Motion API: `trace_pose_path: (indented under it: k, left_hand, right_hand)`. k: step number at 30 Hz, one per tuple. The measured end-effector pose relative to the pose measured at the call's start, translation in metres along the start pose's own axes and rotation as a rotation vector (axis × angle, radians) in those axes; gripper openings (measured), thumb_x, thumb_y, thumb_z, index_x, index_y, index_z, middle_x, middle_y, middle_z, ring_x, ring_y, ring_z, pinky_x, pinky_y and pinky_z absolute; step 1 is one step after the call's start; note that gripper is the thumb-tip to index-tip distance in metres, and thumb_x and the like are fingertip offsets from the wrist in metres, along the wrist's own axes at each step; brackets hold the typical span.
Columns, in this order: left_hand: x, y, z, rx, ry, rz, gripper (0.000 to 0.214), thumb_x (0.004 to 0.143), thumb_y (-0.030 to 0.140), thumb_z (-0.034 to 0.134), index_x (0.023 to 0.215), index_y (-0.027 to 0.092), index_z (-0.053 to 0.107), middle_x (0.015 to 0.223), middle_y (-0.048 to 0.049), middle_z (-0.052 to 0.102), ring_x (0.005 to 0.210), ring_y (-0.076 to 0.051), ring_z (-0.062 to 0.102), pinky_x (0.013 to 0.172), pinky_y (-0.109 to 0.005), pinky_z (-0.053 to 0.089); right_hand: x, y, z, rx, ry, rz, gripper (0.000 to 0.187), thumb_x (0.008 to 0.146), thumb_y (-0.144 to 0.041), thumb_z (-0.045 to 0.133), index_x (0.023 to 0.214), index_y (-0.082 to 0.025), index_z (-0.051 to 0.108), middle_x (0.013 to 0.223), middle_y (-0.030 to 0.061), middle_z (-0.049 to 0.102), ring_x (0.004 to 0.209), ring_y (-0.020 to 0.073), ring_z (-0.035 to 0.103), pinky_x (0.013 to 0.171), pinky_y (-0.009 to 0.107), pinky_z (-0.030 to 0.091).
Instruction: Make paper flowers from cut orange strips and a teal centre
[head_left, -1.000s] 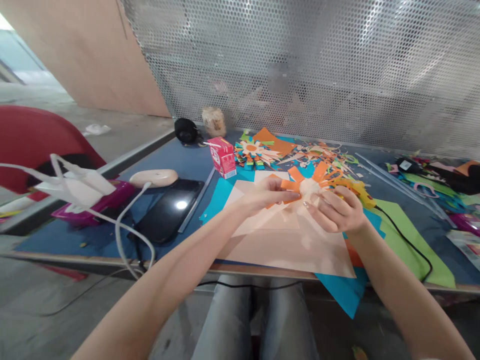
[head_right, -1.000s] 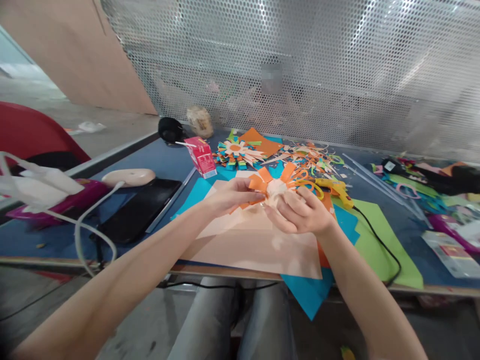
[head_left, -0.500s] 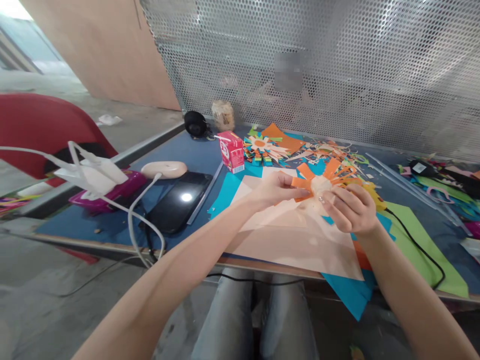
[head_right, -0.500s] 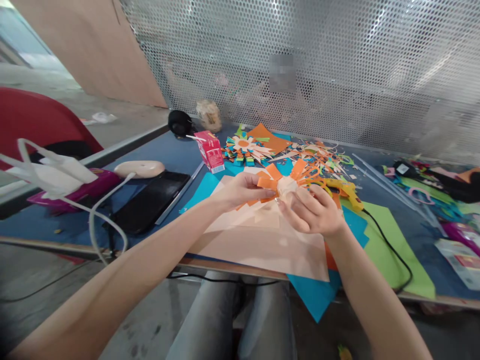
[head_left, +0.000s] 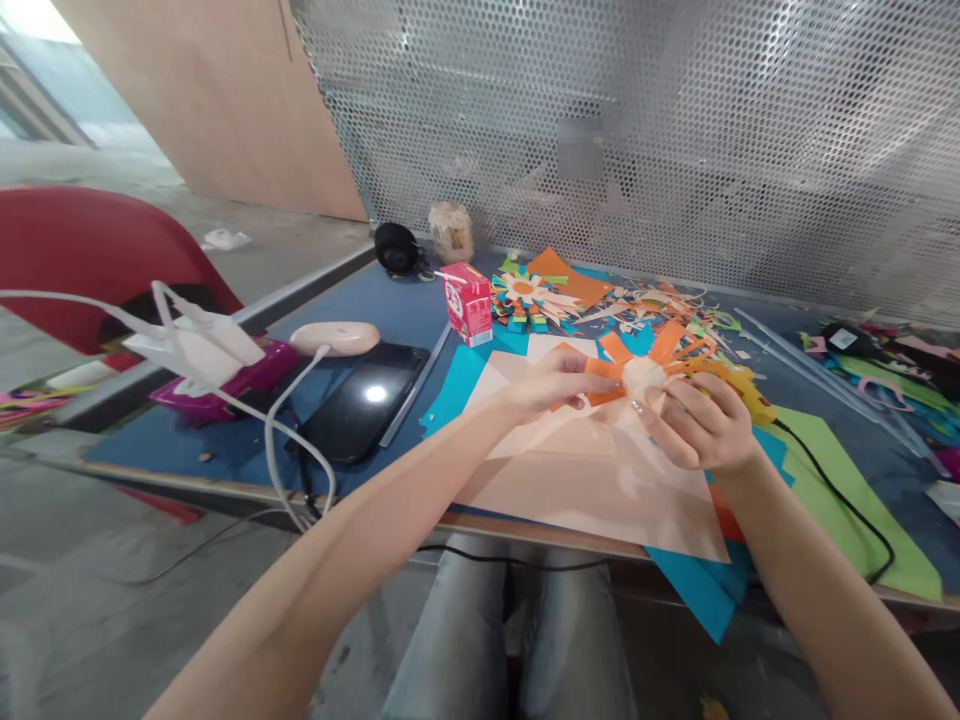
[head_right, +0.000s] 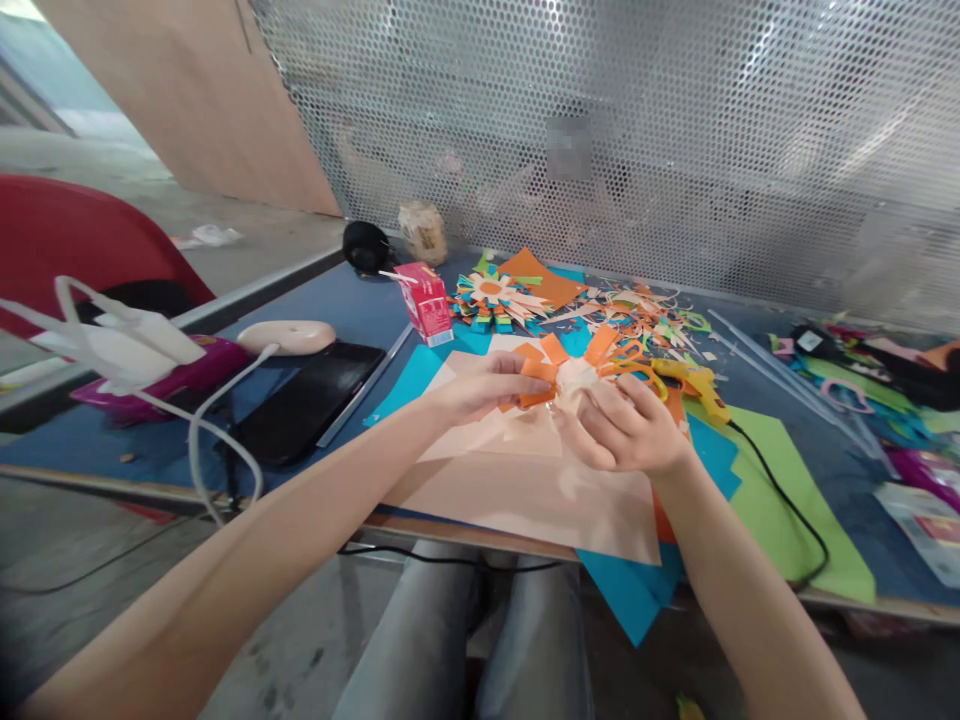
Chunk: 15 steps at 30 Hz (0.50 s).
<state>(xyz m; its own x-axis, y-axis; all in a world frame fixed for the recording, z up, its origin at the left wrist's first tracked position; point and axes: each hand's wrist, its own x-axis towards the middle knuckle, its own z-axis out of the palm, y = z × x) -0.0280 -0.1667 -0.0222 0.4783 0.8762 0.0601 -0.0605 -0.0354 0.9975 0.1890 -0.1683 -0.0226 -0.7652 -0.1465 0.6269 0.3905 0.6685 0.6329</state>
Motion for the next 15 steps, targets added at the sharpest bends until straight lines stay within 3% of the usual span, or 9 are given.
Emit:
trace_pose_path:
  k: [5, 15]
  left_hand:
    - [-0.0009, 0.0004, 0.0016, -0.033, -0.028, -0.009, 0.025, 0.057, 0.035, 0.072, 0.069, 0.014, 0.067, 0.058, 0.0008, 0.055, 0.051, -0.005, 0.043, 0.045, -0.019, 0.032]
    - [0.0028, -0.0087, -0.0013, -0.069, -0.035, -0.045, 0.028, 0.058, 0.033, 0.073, 0.076, 0.012, 0.067, 0.066, -0.0013, 0.059, 0.052, -0.004, 0.046, 0.047, -0.018, 0.032]
  right_hand:
    - [0.0006, -0.0018, -0.0009, 0.010, -0.061, 0.035, 0.052, 0.074, -0.011, 0.060, 0.111, -0.042, 0.040, 0.078, -0.0088, 0.065, 0.078, 0.0135, 0.061, 0.070, 0.032, 0.046]
    - [0.0093, -0.0013, -0.0009, 0.026, 0.005, -0.043, 0.042, 0.073, -0.008, 0.060, 0.101, -0.036, 0.046, 0.075, -0.0081, 0.065, 0.079, 0.0131, 0.060, 0.068, 0.030, 0.049]
